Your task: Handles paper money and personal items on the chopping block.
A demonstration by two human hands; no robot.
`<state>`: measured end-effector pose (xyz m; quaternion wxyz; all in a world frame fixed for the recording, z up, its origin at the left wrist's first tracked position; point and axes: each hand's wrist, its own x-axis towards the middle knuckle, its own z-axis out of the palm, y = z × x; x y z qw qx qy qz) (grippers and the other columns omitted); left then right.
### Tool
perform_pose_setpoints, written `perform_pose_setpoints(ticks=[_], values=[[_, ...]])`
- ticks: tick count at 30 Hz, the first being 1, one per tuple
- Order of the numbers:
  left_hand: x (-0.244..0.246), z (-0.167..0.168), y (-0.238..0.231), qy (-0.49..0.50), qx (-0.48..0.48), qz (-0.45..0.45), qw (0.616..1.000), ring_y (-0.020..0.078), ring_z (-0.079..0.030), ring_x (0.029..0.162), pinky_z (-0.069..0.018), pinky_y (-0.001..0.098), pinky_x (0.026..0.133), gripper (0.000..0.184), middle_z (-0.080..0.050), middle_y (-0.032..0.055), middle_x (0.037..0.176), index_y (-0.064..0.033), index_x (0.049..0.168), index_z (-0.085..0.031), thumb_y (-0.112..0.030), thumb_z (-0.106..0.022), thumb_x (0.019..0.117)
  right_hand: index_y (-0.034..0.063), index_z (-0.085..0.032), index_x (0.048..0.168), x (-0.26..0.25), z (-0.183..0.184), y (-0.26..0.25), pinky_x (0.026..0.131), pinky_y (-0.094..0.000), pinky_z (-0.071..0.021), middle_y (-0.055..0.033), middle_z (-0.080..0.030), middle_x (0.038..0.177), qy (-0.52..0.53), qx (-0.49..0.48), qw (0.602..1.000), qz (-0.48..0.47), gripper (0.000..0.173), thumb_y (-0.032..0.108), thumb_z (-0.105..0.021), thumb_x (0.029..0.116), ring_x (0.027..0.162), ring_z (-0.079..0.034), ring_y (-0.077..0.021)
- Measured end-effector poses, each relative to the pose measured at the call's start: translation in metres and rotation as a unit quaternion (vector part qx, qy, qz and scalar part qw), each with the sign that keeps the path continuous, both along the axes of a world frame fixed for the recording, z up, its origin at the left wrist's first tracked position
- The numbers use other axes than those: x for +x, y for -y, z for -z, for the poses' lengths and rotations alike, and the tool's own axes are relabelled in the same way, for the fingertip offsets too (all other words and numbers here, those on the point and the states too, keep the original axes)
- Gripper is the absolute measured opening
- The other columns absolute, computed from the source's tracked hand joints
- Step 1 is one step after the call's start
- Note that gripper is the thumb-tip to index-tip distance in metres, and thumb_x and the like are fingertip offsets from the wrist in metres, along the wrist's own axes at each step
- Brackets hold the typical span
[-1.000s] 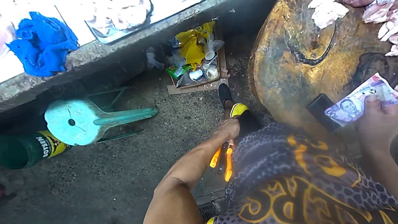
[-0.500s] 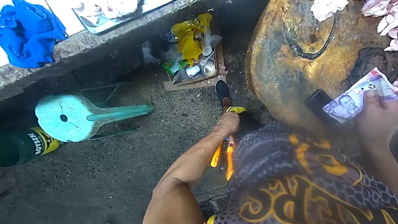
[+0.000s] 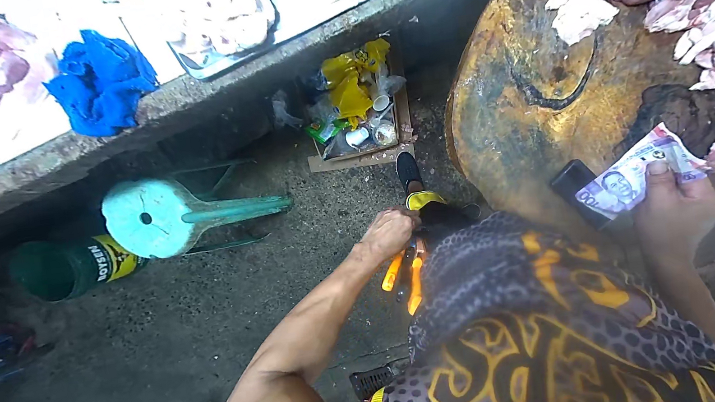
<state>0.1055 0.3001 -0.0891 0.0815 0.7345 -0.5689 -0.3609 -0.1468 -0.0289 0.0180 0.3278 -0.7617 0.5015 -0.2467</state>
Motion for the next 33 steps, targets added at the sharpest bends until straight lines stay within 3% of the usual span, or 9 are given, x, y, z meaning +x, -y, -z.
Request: perform_pose_setpoints(ticks=[2, 7, 11, 17, 19, 22, 26, 29, 33], values=[[0.010, -0.016, -0.007, -0.005, 0.033, -0.029, 0.999, 0.0276, -0.072, 0.093, -0.0577, 0.0518, 0.086, 0.013, -0.074, 0.0075, 0.093, -0.0116, 0.098, -0.075, -0.015, -0.062, 0.0992, -0.0060, -0.068, 0.111, 0.002, -0.001, -0.002, 0.085, -0.0200, -0.0570, -0.0051, -0.073, 0.096, 0.015, -0.006, 1.000, -0.010, 0.028, 0.020, -0.062, 0.1040, 0.088, -0.069, 0.0010], [0.046, -0.052, -0.012, 0.034, 0.142, -0.128, 0.981, 0.0379, -0.071, 0.095, -0.0553, 0.0627, 0.084, 0.015, -0.074, 0.0147, 0.096, -0.0109, 0.105, -0.075, -0.011, -0.062, 0.0971, -0.0060, -0.068, 0.109, 0.010, -0.007, -0.002, 0.088, -0.0204, -0.0551, -0.0054, -0.072, 0.098, 0.034, -0.010, 0.996, -0.077, 0.030, 0.023, -0.063, 0.1035, 0.090, -0.067, 0.0020], [0.071, -0.082, 0.012, -0.047, 0.043, -0.220, 0.974, 0.0316, -0.070, 0.086, -0.0544, 0.0590, 0.082, 0.025, -0.072, 0.0132, 0.089, -0.0081, 0.101, -0.073, -0.028, -0.057, 0.1055, 0.0052, -0.070, 0.117, 0.027, -0.025, -0.001, 0.090, -0.0250, -0.0595, 0.0018, -0.074, 0.106, 0.056, 0.121, 0.965, -0.225, 0.025, 0.023, -0.066, 0.1009, 0.095, -0.070, 0.0002], [0.054, -0.122, 0.113, -0.104, -0.078, -0.027, 0.991, 0.0227, -0.072, 0.094, -0.0554, 0.0517, 0.089, 0.024, -0.075, 0.0059, 0.097, -0.0144, 0.109, -0.077, -0.026, -0.057, 0.1040, 0.0166, -0.081, 0.098, 0.080, -0.052, -0.012, 0.111, -0.0397, -0.0489, -0.0094, -0.054, 0.150, -0.024, 0.105, 0.860, -0.498, 0.011, 0.020, -0.071, 0.0945, 0.136, -0.054, -0.0198], [0.041, -0.135, 0.144, -0.109, -0.103, 0.038, 0.988, 0.0234, -0.072, 0.094, -0.0555, 0.0512, 0.089, 0.022, -0.075, 0.0058, 0.095, -0.0150, 0.109, -0.077, -0.024, -0.058, 0.1027, 0.0190, -0.082, 0.097, 0.094, -0.052, -0.015, 0.107, -0.0418, -0.0511, -0.0091, -0.060, 0.143, -0.066, 0.080, 0.830, -0.549, 0.011, 0.019, -0.071, 0.0949, 0.131, -0.058, -0.0211], [0.028, -0.150, 0.171, -0.130, -0.116, 0.033, 0.984, 0.0215, -0.069, 0.083, -0.0548, 0.0477, 0.079, 0.020, -0.072, 0.0051, 0.085, -0.0126, 0.105, -0.074, -0.023, -0.057, 0.1026, 0.0092, -0.078, 0.097, 0.098, -0.045, -0.014, 0.085, -0.0386, -0.0587, -0.0054, -0.073, 0.104, -0.085, 0.050, 0.825, -0.557, 0.011, 0.012, -0.068, 0.0966, 0.094, -0.070, -0.0167], [0.033, -0.112, 0.144, -0.187, -0.052, -0.149, 0.970, 0.0268, -0.070, 0.101, -0.0561, 0.0519, 0.093, 0.058, -0.071, 0.0127, 0.113, -0.0144, 0.151, -0.049, -0.038, -0.065, 0.1005, 0.0095, -0.077, 0.109, 0.065, -0.044, -0.001, 0.089, -0.0400, -0.0582, -0.0058, -0.073, 0.108, -0.095, 0.120, 0.893, -0.423, 0.019, 0.023, -0.065, 0.1011, 0.096, -0.069, -0.0131], [0.028, -0.037, 0.080, -0.138, 0.146, -0.158, 0.967, 0.0437, -0.042, 0.142, -0.0358, 0.0726, 0.110, 0.112, -0.041, 0.0192, 0.159, -0.0253, 0.162, -0.032, -0.071, -0.080, 0.0718, 0.0086, -0.075, 0.108, 0.028, -0.034, 0.013, 0.085, -0.0361, -0.0591, -0.0038, -0.074, 0.103, -0.092, 0.172, 0.933, -0.304, 0.025, 0.030, -0.066, 0.0997, 0.089, -0.069, -0.0074], [0.031, 0.006, 0.019, 0.053, 0.125, -0.294, 0.946, 0.0528, -0.023, 0.151, -0.0038, 0.0825, 0.115, 0.107, -0.031, 0.0281, 0.163, -0.0150, 0.163, -0.030, -0.037, -0.087, 0.0748, 0.0058, -0.074, 0.109, -0.005, -0.024, 0.017, 0.079, -0.0242, -0.0588, -0.0011, -0.074, 0.093, -0.087, 0.181, 0.946, -0.254, 0.030, 0.034, -0.067, 0.0995, 0.082, -0.068, 0.0009]])
